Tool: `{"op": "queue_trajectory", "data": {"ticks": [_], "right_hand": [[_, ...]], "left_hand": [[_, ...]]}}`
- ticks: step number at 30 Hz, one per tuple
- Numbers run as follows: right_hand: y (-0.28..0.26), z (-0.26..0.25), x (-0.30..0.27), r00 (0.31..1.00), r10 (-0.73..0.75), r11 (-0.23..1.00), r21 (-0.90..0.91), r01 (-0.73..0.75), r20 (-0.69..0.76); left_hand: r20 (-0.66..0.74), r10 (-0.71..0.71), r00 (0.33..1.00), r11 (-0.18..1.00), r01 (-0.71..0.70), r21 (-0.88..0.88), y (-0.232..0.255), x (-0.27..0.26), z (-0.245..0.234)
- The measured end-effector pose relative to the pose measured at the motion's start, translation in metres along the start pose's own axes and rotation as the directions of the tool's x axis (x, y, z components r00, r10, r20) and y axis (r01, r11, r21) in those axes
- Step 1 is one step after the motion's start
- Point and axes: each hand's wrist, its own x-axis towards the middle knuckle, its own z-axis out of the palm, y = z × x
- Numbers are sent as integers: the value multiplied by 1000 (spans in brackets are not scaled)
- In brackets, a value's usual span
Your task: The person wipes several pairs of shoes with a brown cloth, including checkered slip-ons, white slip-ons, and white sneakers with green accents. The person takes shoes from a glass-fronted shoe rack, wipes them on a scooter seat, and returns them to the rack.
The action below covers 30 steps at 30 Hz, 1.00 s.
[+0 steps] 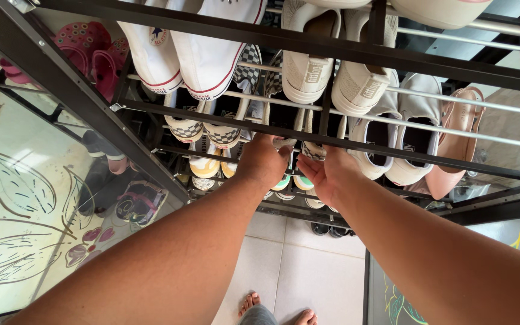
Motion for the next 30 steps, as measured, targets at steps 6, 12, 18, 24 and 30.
{"op": "queue_trajectory", "data": {"ticks": [6, 12, 18, 24, 30], "right_hand": [[1, -7, 15, 1000, -3, 1000, 27, 2, 22], [10, -10, 23, 994, -2, 993, 118, 15, -112], [11, -3, 23, 996, -6, 968, 250, 27, -86], [10, -8, 11, 1000, 15, 964, 264, -13, -4], [4, -5, -20, 986, 144, 981, 140, -131, -89]], "left_hand": [[8, -18, 1000, 998, 18, 63, -8, 3, 5], [-23, 52, 998, 997, -51, 65, -13, 7, 12], [-18, 65, 998, 994, -63, 84, -18, 8, 17], [-33, 97, 995, 995, -96, 39, -9, 0, 7], [24, -167, 986, 986, 168, -15, -3, -30, -9]]}}
